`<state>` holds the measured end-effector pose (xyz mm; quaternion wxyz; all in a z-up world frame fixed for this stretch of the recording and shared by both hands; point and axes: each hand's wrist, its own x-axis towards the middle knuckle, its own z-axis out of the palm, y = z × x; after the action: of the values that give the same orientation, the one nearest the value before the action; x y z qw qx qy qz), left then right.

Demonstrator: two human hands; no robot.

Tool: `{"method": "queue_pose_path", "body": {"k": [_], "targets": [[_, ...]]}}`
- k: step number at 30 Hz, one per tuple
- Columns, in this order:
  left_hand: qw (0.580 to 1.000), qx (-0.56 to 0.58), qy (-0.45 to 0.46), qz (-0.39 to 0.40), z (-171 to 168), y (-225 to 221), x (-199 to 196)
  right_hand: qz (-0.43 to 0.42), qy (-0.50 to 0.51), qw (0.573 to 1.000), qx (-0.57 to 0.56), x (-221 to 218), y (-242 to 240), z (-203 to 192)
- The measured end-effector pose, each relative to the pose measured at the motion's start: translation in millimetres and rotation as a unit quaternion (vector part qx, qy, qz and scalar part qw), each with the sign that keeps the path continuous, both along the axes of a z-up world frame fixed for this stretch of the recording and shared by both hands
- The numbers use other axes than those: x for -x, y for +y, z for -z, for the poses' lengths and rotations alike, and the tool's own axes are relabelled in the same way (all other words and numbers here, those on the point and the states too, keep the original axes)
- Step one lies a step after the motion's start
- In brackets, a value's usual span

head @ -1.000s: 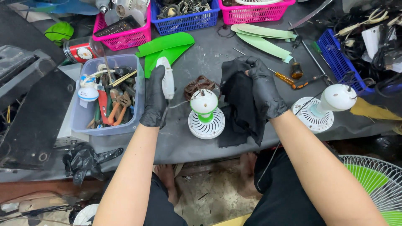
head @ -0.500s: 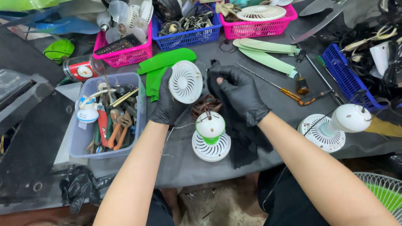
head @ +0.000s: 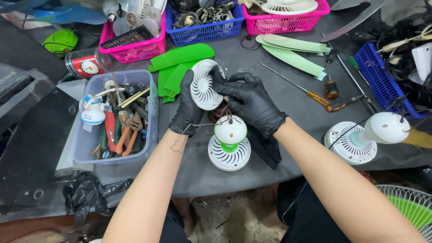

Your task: Untangling a power cord, wrapping it around the base of a small portable fan, and assembling the fan components at a repair bench.

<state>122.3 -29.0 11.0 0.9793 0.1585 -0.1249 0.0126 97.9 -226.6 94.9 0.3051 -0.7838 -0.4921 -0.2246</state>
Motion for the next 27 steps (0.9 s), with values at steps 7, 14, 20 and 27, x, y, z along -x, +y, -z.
{"method": "queue_pose_path", "body": {"k": [7,14,20,27], "targets": [[0.998,-0.037,0.030,-0.047,-21.5,-5.4,48.0,0.101,0.470,0.819,-0.315,-31.0,-4.7,23.7],[0.983,-0.134,0.083,-0.097,69.2,7.2,27.6,0.017,0.500,0.772,-0.392,-3.5,10.6,4.1],[0.824,-0.466,0.011,-0.323,7.9,-9.2,80.4,0.079,0.493,0.789,-0.357,-23.0,17.4,19.4],[0.865,-0.448,-0.084,-0.209,-65.3,-42.2,99.1,0.128,0.510,0.786,-0.326,-24.9,20.5,25.6]]}}
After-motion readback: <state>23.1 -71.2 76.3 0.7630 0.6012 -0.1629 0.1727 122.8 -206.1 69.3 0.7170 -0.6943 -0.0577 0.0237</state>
